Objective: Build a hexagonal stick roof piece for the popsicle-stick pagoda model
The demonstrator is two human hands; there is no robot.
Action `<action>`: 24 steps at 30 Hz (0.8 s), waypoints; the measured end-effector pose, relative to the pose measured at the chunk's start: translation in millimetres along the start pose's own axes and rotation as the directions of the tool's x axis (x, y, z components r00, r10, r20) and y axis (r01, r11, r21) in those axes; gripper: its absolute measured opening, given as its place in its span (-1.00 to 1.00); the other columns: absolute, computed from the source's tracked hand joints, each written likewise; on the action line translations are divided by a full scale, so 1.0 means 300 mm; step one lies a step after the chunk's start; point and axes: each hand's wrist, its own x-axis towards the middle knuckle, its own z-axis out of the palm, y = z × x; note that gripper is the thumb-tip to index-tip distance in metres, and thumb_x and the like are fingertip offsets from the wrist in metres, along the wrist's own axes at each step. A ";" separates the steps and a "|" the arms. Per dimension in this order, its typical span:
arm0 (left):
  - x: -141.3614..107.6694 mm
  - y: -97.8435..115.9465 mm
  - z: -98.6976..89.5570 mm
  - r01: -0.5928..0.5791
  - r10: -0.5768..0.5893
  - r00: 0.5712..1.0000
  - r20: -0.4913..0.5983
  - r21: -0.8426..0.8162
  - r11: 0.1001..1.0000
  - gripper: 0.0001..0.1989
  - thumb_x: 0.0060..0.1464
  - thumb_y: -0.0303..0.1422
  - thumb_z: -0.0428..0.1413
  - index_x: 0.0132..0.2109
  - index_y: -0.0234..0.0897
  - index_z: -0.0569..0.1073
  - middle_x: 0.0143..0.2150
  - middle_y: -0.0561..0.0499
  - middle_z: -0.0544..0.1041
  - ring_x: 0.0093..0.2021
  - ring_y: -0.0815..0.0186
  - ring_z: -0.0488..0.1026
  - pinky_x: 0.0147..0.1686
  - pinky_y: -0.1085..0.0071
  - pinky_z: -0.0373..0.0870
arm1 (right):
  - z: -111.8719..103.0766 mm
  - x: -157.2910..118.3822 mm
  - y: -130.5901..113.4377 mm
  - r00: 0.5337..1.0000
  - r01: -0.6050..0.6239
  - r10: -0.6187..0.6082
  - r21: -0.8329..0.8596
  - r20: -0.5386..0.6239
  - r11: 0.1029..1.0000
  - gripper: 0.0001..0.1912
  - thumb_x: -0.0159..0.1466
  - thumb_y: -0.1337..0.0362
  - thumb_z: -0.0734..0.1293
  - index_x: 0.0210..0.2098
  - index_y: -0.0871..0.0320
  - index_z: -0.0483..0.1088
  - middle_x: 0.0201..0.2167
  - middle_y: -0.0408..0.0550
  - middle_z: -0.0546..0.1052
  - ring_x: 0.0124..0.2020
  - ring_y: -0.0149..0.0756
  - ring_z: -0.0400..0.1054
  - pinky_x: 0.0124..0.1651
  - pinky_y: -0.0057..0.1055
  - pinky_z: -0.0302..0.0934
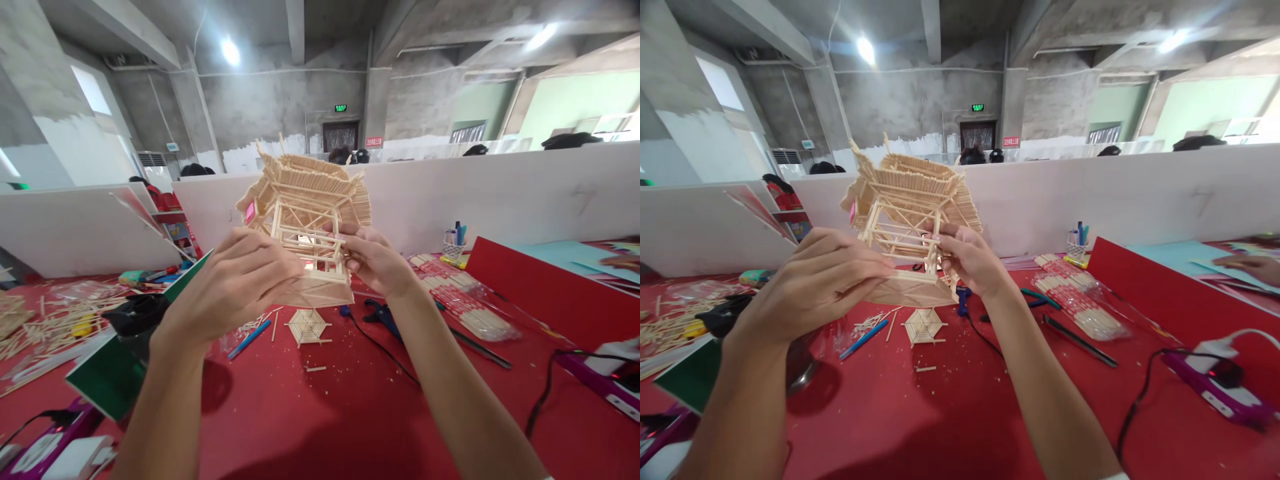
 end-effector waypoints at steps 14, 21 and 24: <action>0.009 0.020 0.004 0.416 -0.396 0.909 0.127 -0.238 0.878 -0.79 0.17 -0.35 0.04 -0.04 -0.18 0.41 -0.21 0.05 0.52 -0.25 0.36 0.45 -0.24 0.44 0.44 | -0.049 0.028 0.044 0.994 -0.088 0.092 0.060 -0.059 0.994 -0.87 0.04 0.33 0.42 -0.37 0.18 0.51 -0.55 -0.21 0.42 -0.71 -0.63 0.06 -0.74 -0.72 0.02; -0.028 -0.057 -0.019 0.433 -0.366 0.895 0.255 -0.299 0.850 -0.70 0.17 -0.13 0.12 -0.03 -0.17 0.44 -0.13 0.00 0.56 -0.17 0.28 0.50 -0.15 0.39 0.45 | -0.027 0.037 0.075 0.997 -0.073 0.073 -0.024 -0.014 0.997 -0.76 0.06 0.30 0.43 -0.24 0.19 0.52 -0.50 -0.18 0.46 -0.65 -0.59 0.15 -0.69 -0.70 0.09; -0.059 -0.126 -0.005 0.618 -0.584 0.785 0.207 -0.314 0.720 -0.64 0.20 -0.04 0.05 -0.10 -0.23 0.47 -0.20 -0.05 0.59 -0.25 0.25 0.53 -0.24 0.36 0.48 | 0.008 0.039 0.100 0.999 -0.003 0.008 -0.107 0.048 0.994 -0.71 0.09 0.30 0.42 -0.17 0.18 0.50 -0.37 -0.12 0.51 -0.57 -0.55 0.24 -0.65 -0.68 0.19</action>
